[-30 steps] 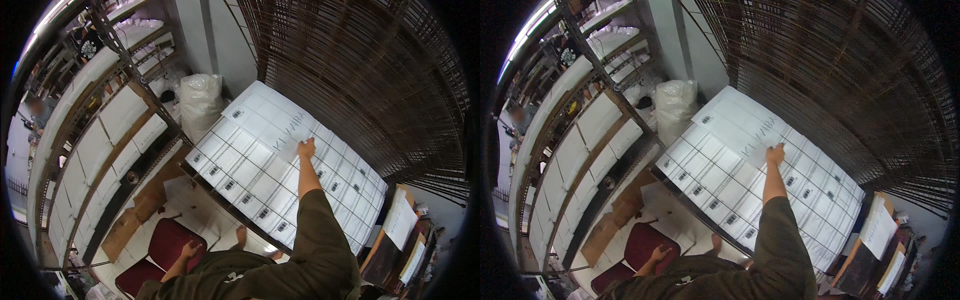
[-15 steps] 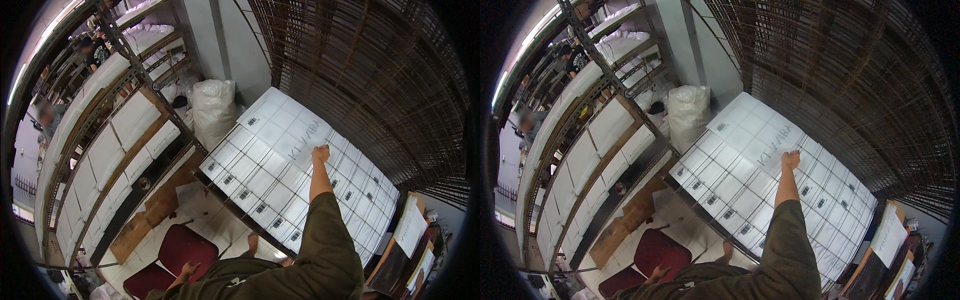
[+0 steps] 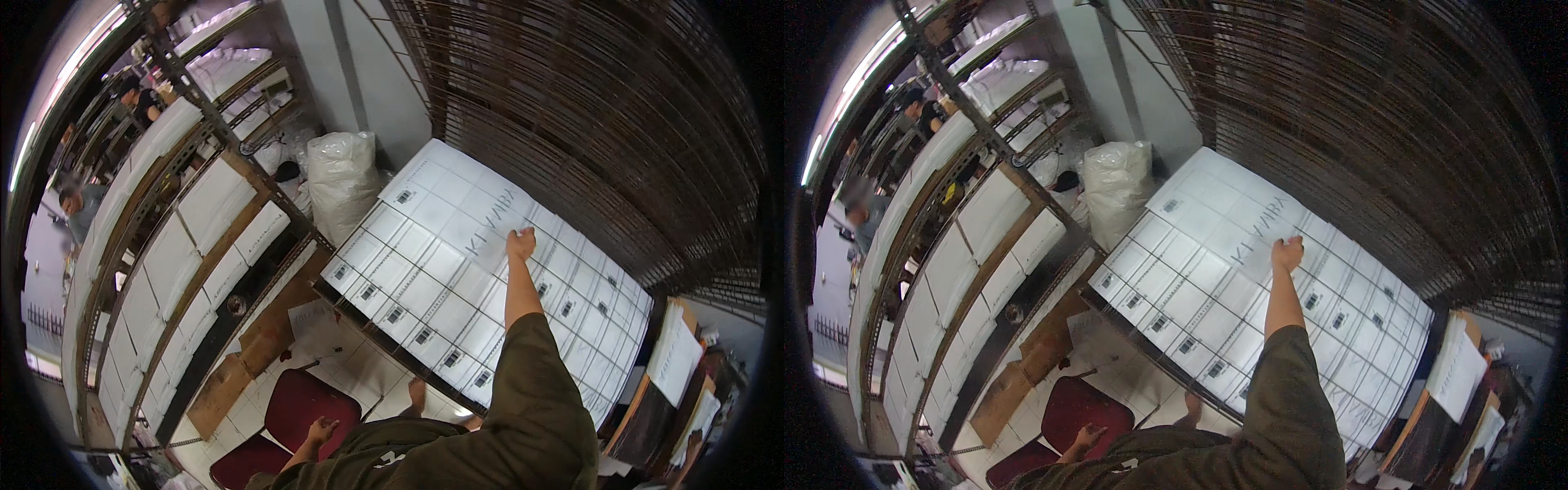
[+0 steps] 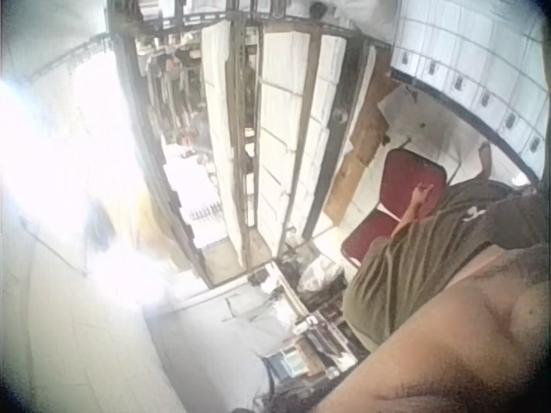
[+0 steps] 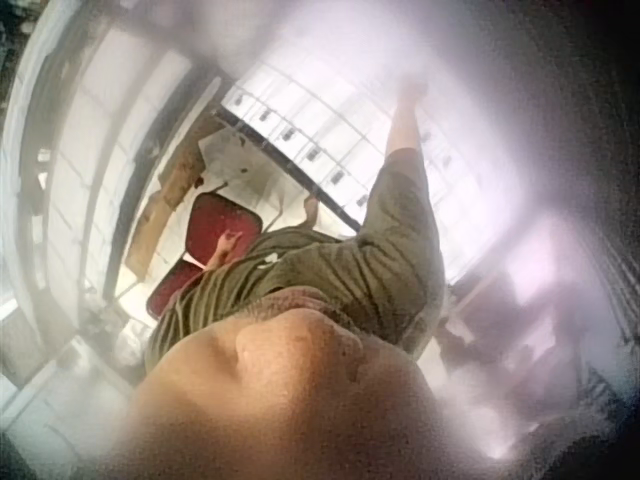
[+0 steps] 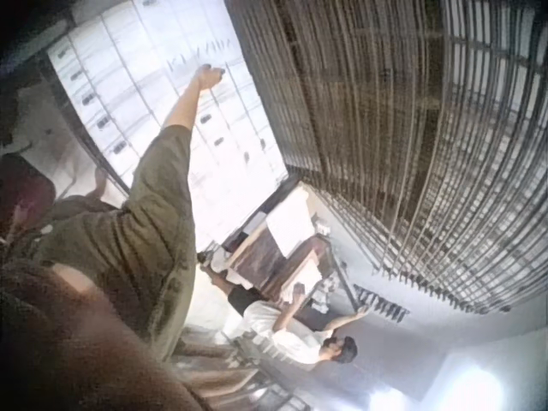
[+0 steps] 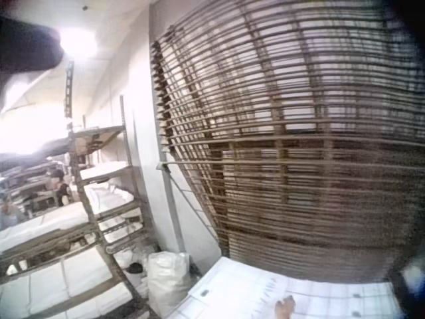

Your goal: The person repeatedly picks up white papers from a table and places them onto a large stack on a metal rack. The person handles the papers one at a time, moving them from the table to the rack in a repetitive cycle.

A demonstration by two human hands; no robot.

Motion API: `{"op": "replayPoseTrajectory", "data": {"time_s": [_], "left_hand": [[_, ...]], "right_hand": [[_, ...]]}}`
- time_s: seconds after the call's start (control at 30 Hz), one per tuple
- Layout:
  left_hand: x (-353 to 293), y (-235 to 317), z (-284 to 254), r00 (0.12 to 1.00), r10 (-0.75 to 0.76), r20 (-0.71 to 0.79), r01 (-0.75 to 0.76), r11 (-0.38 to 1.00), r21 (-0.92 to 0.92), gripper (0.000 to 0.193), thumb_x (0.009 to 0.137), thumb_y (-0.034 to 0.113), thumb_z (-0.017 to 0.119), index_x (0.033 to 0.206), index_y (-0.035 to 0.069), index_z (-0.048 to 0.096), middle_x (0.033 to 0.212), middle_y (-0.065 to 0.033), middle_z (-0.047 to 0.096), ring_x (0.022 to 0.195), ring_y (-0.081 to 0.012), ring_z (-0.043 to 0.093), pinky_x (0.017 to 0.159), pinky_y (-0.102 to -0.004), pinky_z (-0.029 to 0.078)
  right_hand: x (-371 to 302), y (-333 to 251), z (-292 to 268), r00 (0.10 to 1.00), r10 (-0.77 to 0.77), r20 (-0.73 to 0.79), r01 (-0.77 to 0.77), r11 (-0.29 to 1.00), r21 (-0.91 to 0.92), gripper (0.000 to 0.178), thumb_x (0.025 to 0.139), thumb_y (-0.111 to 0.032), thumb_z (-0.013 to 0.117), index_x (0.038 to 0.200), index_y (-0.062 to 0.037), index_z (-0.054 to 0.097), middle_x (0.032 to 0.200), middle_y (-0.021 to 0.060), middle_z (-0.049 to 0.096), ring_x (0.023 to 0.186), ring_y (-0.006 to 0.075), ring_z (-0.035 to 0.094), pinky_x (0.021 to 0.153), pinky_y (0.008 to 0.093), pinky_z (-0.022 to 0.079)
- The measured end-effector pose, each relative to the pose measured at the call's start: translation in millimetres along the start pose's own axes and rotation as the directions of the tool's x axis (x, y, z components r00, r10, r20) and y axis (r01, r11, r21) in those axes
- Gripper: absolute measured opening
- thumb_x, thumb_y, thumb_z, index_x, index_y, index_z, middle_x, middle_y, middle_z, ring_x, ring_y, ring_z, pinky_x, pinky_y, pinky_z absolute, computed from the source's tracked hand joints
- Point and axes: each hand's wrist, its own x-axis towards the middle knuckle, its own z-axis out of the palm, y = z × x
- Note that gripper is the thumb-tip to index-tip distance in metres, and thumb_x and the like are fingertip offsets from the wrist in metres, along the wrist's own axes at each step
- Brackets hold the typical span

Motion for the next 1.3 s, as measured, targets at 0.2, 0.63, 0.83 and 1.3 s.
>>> {"op": "replayPoseTrajectory", "data": {"time_s": [0.2, 0.63, 0.83, 1.3], "left_hand": [[4.2, 23.4, 21.7, 0.972, 0.204, -0.121, -0.191, 0.976, 0.108, 0.076, 0.071, 0.047, 0.068, 0.122, -0.004, 0.045, 0.105, -0.017, 0.061, 0.102, -0.0265, 0.057, 0.084, -0.0357, 0.044], [82.2, 66.3, 110.1, 0.788, 0.557, 0.262, -0.61, 0.654, 0.447, 0.046, 0.08, 0.04, 0.06, 0.107, 0.003, 0.059, 0.098, -0.017, 0.064, 0.091, -0.0268, 0.062, 0.077, -0.037, 0.047], [76.0, 81.9, 151.9, 0.606, 0.711, 0.357, -0.782, 0.45, 0.431, 0.044, 0.079, 0.039, 0.06, 0.106, 0.004, 0.059, 0.101, -0.0156, 0.063, 0.09, -0.0289, 0.062, 0.075, -0.038, 0.048], [19.5, 70.8, 195.0, 0.739, 0.589, 0.327, -0.639, 0.46, 0.617, 0.046, 0.08, 0.042, 0.06, 0.107, 0.004, 0.059, 0.098, -0.0162, 0.063, 0.089, -0.028, 0.062, 0.075, -0.0373, 0.048]], "right_hand": [[-43.7, 30.7, -120.3, 0.976, -0.2, -0.081, 0.214, 0.948, 0.236, 0.025, 0.069, -0.014, 0.069, 0.084, -0.0046, 0.052, 0.072, 0.0126, 0.058, 0.062, 0.025, 0.058, 0.057, 0.0361, 0.045], [-134.8, 316.7, -543.6, -0.017, 0.712, -0.702, -0.776, 0.433, 0.459, 0.07, 0.07, -0.043, 0.067, 0.123, -0.0049, 0.041, 0.116, 0.0217, 0.044, 0.108, 0.0352, 0.043, 0.092, 0.0479, 0.035], [-128.2, 401.9, -575.0, -0.407, 0.882, -0.236, -0.474, 0.017, 0.88, 0.101, 0.065, -0.035, 0.073, 0.139, -0.0156, 0.008, 0.121, 0.0225, 0.04, 0.115, 0.0347, 0.04, 0.093, 0.049, 0.038], [-158.0, 464.5, -560.1, 0.237, 0.921, 0.309, 0.144, -0.348, 0.926, 0.064, 0.083, -0.061, 0.036, 0.12, -0.0093, 0.043, 0.117, 0.0096, 0.047, 0.106, 0.0232, 0.049, 0.082, 0.0418, 0.04]]}}
